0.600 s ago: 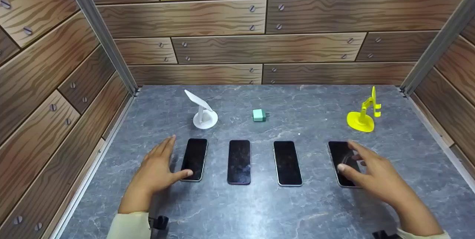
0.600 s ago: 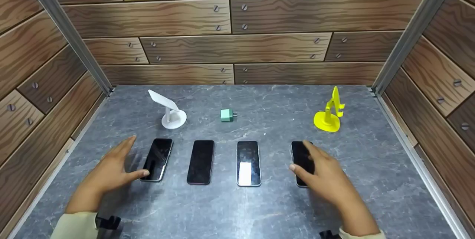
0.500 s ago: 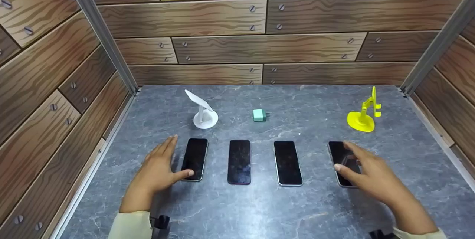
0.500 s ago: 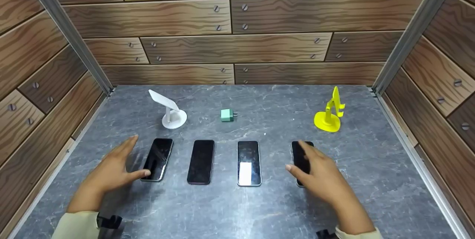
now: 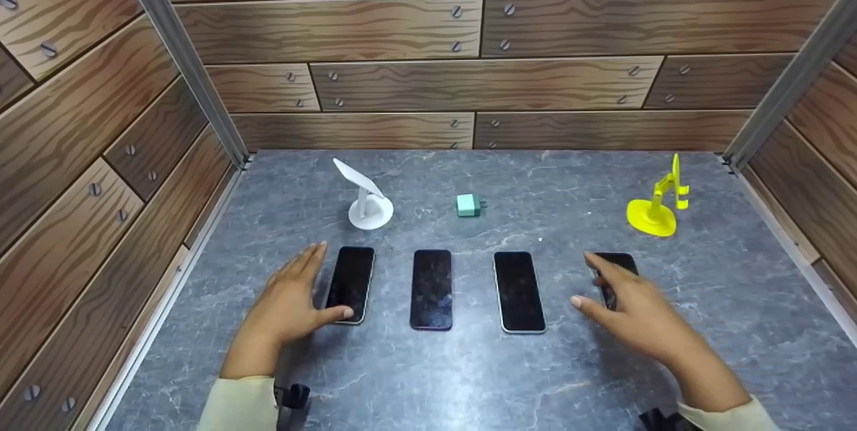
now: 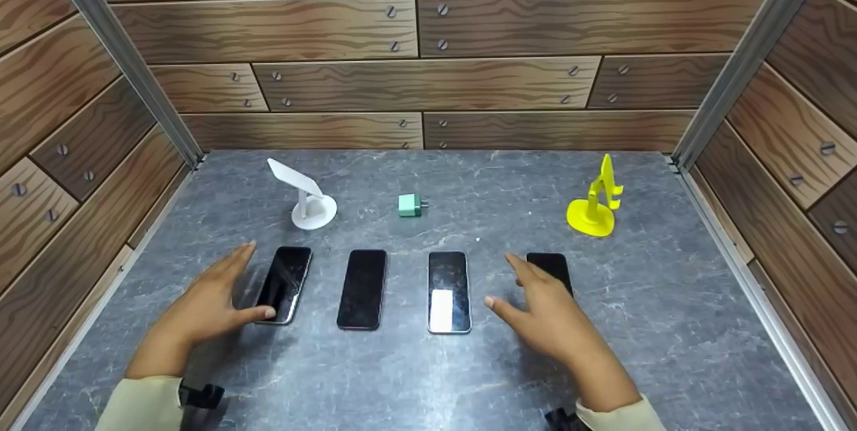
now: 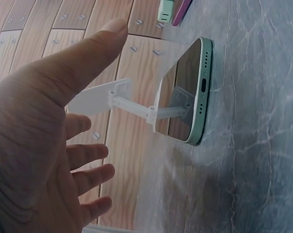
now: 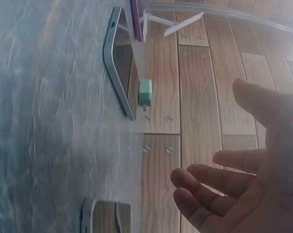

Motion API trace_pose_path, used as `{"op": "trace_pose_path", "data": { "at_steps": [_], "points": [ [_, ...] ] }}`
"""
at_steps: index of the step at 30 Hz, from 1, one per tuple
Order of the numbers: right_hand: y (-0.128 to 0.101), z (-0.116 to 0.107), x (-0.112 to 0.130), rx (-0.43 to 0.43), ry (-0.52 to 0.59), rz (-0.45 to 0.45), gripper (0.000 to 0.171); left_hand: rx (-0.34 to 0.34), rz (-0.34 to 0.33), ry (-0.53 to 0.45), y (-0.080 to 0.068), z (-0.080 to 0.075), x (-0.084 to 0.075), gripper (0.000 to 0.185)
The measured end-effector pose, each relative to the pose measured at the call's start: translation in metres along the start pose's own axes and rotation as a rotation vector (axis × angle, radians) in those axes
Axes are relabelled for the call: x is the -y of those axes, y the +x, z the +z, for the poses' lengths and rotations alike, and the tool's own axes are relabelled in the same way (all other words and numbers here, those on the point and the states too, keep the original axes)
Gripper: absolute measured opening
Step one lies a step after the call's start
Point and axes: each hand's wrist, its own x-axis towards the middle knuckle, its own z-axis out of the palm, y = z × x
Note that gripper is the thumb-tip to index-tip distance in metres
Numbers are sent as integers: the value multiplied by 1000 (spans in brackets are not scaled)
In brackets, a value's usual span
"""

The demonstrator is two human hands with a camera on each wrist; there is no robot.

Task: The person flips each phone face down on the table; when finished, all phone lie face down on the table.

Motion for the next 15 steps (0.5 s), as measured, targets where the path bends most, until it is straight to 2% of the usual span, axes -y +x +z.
{"op": "trace_pose_path", "data": {
  "at_steps": [15],
  "points": [
    [7,17,18,-23,48,-64,83,49,-8,-39,3,7,0,126]
  ]
}}
